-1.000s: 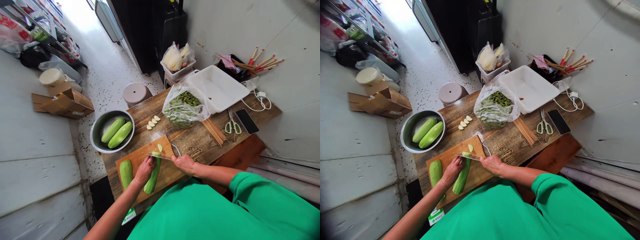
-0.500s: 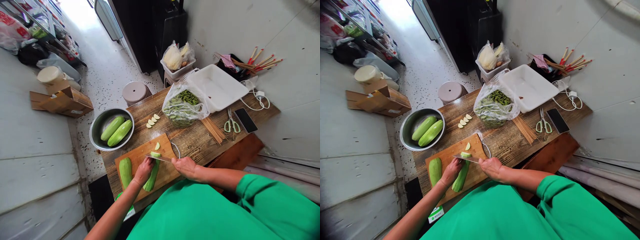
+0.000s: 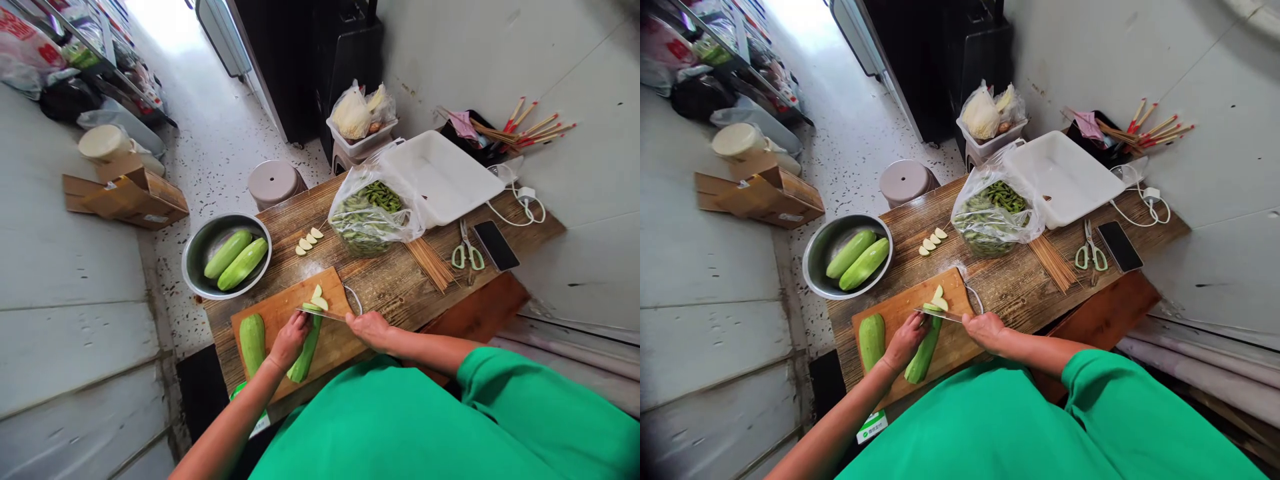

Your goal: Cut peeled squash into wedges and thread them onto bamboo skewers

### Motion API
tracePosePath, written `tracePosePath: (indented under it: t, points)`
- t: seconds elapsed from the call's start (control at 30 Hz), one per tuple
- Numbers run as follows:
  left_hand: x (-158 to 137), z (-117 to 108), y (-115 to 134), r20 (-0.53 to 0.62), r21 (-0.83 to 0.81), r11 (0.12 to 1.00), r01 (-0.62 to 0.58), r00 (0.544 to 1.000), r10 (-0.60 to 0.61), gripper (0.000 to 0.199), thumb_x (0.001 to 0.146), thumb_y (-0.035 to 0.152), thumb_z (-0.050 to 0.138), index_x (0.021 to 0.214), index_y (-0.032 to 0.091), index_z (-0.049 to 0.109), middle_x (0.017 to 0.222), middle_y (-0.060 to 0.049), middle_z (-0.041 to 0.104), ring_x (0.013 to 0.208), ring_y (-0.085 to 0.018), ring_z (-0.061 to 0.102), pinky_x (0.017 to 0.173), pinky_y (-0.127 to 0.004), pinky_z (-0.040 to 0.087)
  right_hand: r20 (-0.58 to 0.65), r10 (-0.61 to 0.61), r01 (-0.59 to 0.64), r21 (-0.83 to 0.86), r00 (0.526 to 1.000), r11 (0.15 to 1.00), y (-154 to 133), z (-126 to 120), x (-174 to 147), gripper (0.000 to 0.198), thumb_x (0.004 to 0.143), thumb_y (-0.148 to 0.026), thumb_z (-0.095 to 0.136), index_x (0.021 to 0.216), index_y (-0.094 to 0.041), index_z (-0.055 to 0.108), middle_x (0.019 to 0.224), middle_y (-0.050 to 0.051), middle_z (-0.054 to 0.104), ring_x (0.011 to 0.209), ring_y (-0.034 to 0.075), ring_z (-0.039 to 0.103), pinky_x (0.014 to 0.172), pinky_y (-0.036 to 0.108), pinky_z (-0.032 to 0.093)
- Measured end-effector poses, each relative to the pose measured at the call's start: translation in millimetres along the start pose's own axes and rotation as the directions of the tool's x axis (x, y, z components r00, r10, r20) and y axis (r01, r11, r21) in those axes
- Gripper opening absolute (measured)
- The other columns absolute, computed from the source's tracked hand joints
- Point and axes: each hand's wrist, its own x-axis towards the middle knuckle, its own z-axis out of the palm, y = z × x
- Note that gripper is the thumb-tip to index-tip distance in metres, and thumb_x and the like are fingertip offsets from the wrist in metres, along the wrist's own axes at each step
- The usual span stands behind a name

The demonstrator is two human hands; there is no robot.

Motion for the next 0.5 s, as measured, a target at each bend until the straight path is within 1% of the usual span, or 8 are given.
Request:
tracePosePath:
  t: [0.17,0.27,0.37,0.5]
  points:
    - [-1.8,1.0,1.1,-0.015,0.009,1.000,-0.001,1.000,0.002,0.030,0.085,0.012,0.036,0.107,0.012,0.056,0.113,-0.012,0.052,0.114,-0.023,0.042,0.096,-0.037,0.039,-0.019,-0.024,0.024,-0.003,1.000,1.000,5.2,-1.4,-4.0,0.020,0.088,-0.009,0.034,0.105,-0.010,0.044,0.080,0.015,0.067,0.076,0.025,0.067,0.059,0.032,0.052]
    - [-3.9,1.5,2.3,-0.004,0.002,1.000,-0.006,1.000,0.006,0.029,0.084,0.012,0.037,0.105,0.014,0.058,0.110,-0.011,0.054,0.112,-0.023,0.044,0.092,-0.037,0.042,-0.037,-0.031,0.031,-0.002,0.999,1.000,0.0,-4.2,-15.2,0.021,0.089,-0.010,0.031,0.106,-0.010,0.043,0.083,0.016,0.067,0.079,0.024,0.066,0.061,0.030,0.051]
    - [-6.5,3.4,2.7,0.016,0.020,1.000,0.000,1.000,-0.001,0.028,0.084,0.012,0.037,0.101,0.015,0.060,0.104,-0.011,0.055,0.104,-0.023,0.048,0.087,-0.036,0.045,-0.044,-0.041,0.041,0.001,0.998,0.999,-7.1,-6.2,-24.4,0.020,0.089,-0.010,0.030,0.105,-0.011,0.042,0.085,0.017,0.066,0.081,0.022,0.066,0.063,0.028,0.051]
    - [-8.5,7.4,1.6,-0.019,0.031,1.000,-0.006,1.000,0.007,0.029,0.084,0.012,0.037,0.100,0.017,0.060,0.102,-0.009,0.055,0.102,-0.022,0.048,0.086,-0.036,0.046,-0.049,-0.035,0.035,0.002,0.998,0.999,-12.0,-8.0,-25.4,0.018,0.088,-0.009,0.031,0.102,-0.011,0.043,0.084,0.017,0.066,0.080,0.022,0.066,0.063,0.027,0.050]
